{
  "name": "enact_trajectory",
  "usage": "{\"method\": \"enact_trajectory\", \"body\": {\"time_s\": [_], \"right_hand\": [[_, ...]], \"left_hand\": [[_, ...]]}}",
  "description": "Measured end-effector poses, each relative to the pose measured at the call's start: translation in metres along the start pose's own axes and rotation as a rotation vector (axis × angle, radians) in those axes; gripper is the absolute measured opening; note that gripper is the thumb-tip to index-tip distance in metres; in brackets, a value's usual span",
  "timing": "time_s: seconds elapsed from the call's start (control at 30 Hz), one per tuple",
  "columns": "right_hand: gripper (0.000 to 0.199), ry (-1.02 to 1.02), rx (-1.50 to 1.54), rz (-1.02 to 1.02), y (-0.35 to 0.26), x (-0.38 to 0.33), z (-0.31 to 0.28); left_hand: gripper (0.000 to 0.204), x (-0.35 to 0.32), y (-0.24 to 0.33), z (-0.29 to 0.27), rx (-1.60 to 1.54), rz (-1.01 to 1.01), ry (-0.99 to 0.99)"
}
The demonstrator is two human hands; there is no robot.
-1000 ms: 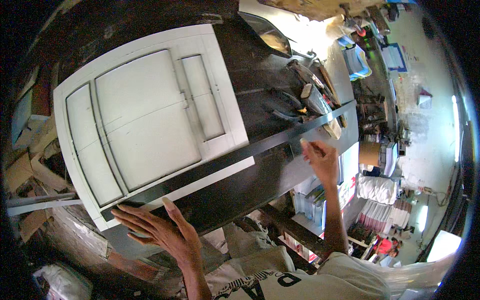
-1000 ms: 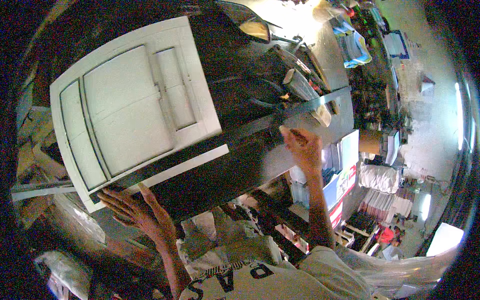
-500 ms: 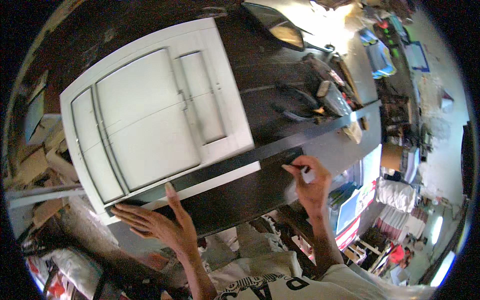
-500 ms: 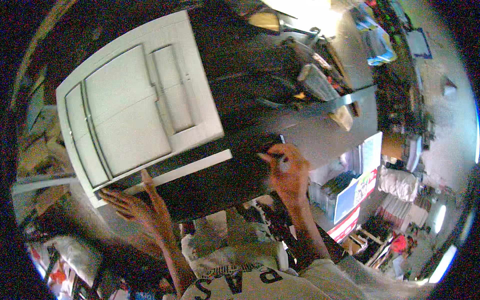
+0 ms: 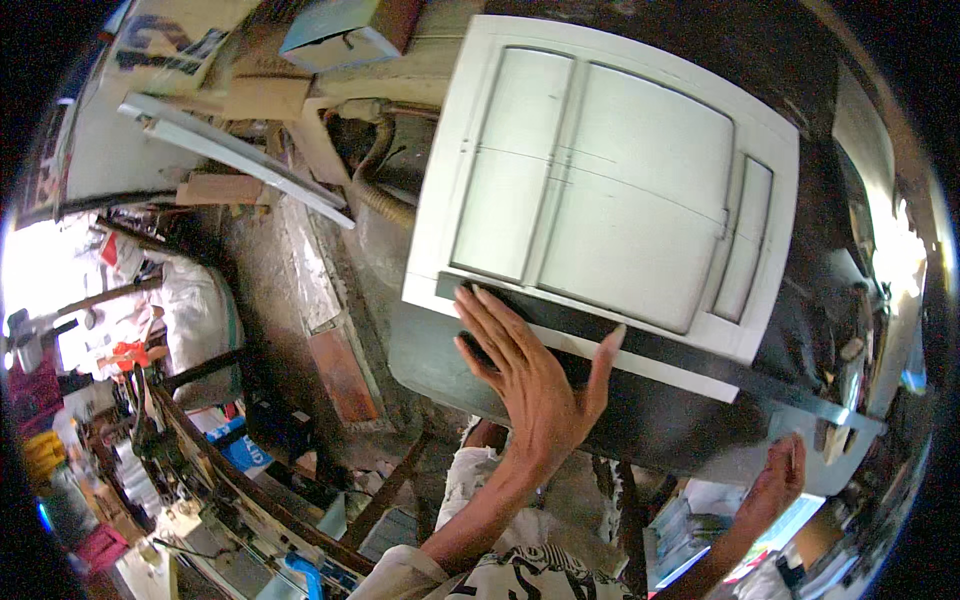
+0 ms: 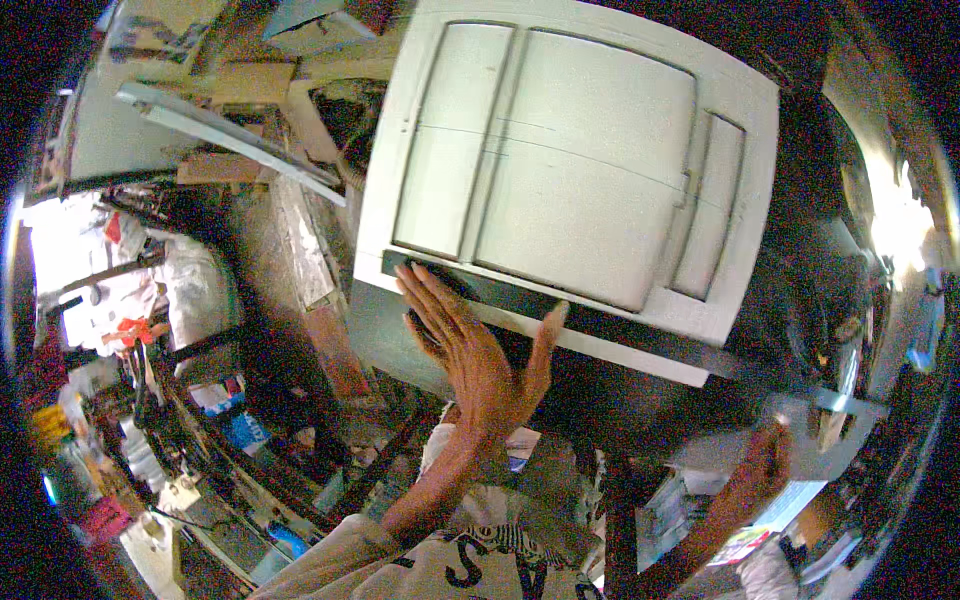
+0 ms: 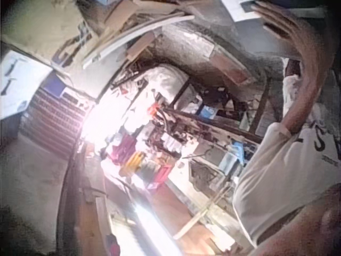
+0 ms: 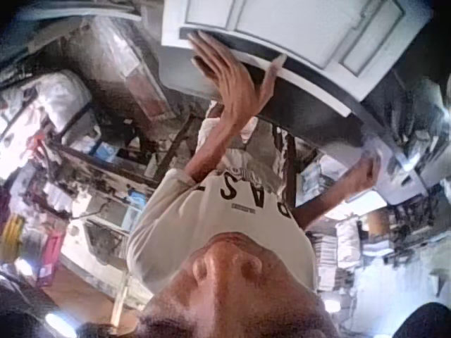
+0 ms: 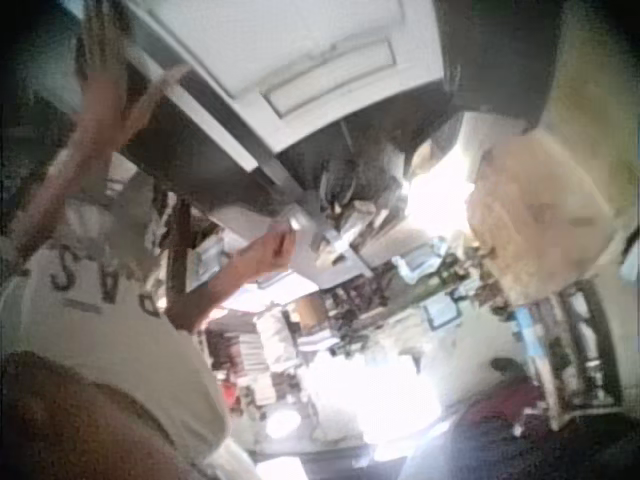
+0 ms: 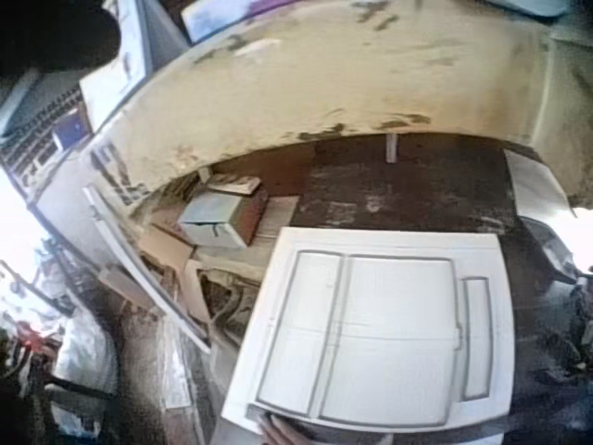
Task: The person measures, grinds, and assembles thin metal strips into a rectangular white frame by hand. The person uses a measuring tool to check lengths, a bench grinder to smooth edges, and a mallet and hammer to secure the strips into the frame channels.
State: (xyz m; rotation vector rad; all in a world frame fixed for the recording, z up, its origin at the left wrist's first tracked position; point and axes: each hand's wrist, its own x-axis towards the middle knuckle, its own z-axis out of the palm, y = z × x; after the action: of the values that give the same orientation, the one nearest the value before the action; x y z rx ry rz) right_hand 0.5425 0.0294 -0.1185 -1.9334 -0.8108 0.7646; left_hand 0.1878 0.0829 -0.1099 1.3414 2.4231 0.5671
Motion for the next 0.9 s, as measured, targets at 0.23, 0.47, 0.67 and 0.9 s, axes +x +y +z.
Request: {"method": "enact_trajectory", "body": {"time_s": [0.23,0.47,0.67,0.9], "right_hand": [[0.044,-0.339,0.687,0.013,0.006,0.044,0.008],[0.046,-0.089,-0.154,-0.303,0.017,0.063,-0.005],[0.054,0.035,0.300,-0.032,0.008,0.048,0.010],[0.051,0.003,0.321,-0.015,0.010,0.050,0.008]], "left_hand": [[0.115,-0.001,0.000,-0.002,-0.053,-0.040,-0.025],[0.112,0.001,-0.003,-0.003,-0.124,-0.037,-0.050],[0.110,0.000,-0.012,-0.002,-0.171,-0.014,-0.017],[0.107,0.004,-0.011,-0.006,-0.190,-0.060,-0.047]]}}
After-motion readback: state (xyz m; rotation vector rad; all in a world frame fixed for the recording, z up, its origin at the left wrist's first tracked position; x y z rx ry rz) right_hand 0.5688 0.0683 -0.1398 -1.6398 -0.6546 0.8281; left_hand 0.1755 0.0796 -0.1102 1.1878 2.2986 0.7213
